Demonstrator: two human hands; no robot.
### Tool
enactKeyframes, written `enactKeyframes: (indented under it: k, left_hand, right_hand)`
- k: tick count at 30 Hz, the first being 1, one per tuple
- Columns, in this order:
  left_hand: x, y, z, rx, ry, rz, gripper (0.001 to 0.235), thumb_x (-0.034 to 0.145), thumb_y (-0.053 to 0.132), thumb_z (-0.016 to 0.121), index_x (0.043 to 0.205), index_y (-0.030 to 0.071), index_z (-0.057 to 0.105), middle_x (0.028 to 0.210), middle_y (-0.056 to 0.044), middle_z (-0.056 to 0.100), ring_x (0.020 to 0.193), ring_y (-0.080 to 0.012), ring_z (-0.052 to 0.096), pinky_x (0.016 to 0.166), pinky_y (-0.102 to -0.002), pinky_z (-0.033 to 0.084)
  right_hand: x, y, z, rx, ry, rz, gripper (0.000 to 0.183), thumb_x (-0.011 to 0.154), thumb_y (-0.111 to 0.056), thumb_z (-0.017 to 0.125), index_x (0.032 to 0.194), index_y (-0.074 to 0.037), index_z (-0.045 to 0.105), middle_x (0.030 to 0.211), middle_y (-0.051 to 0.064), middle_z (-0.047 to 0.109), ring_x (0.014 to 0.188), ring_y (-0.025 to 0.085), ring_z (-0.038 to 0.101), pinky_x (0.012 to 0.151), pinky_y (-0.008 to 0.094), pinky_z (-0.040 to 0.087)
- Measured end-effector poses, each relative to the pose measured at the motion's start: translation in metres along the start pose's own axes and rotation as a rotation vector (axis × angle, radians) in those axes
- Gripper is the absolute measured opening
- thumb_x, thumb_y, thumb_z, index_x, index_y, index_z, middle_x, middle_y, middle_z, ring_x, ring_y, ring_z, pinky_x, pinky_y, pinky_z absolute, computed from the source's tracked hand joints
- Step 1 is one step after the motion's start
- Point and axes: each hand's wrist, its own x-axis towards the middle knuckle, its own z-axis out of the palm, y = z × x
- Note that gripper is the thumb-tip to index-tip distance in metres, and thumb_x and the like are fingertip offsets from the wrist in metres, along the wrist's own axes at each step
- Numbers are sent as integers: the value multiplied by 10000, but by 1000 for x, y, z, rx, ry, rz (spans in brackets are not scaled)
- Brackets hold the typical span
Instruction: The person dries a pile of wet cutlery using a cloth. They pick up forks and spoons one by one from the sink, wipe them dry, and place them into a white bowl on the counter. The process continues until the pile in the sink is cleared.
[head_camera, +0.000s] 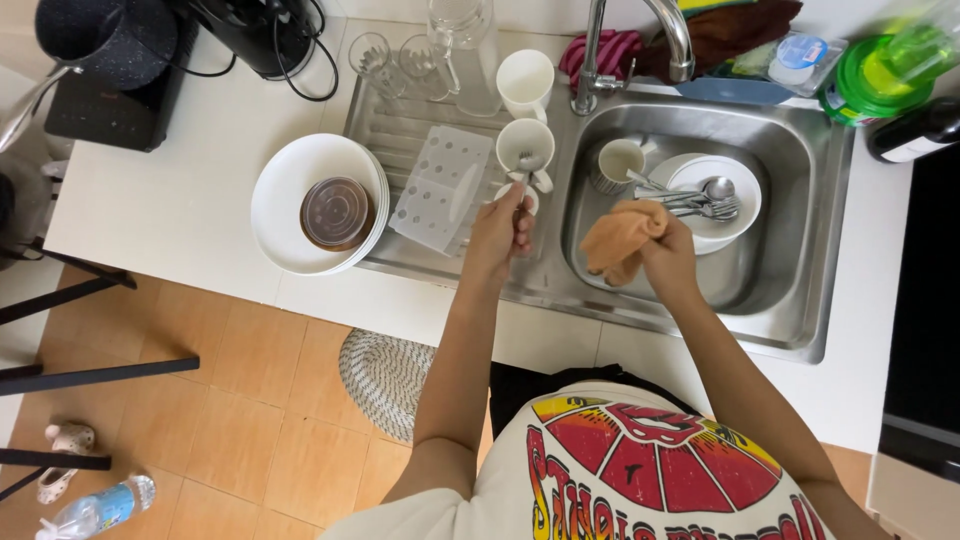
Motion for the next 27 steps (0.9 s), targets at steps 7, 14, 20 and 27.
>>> enactKeyframes:
  k: [7,14,20,27]
  left_hand:
    - [22,-6,-6,-179,-25,-61,296,1040,350,559,1002,64,625,623,57,465,518,-59,419,477,-249,357]
    - [17,-9,8,-169,-56,-20,253,1051,279,537,1043,48,640,649,42,485,548,-65,438,494,-249,369]
    - [16,-48,62,126,-197,38,269,1066,292,532,1006,57,648,668,29,515,554,-73,463,493,-235,383]
    - [61,-112,138,980,-229,507,237,983,260,655,967,37,734,788,-109,714,681,-275,666,621,-373,501]
  right_hand:
    - [-8,12,-7,8,-79,-59,327,962,29,629,1279,-53,624,1166,33,662,1040,112,619,890,247,506]
    - [-13,27,-24,310,11,101,335,949,16,634,1277,-51,629,1208,26,671,1102,124,630,963,268,510]
    - [-29,74,-68,607,146,109,284,1023,-3,600,1295,-67,547,1277,46,614,1205,172,606,1081,343,508]
    - [-41,40,-100,790,335,266,404,1036,-261,324,1321,-69,538,1264,115,633,1187,243,631,1023,428,535]
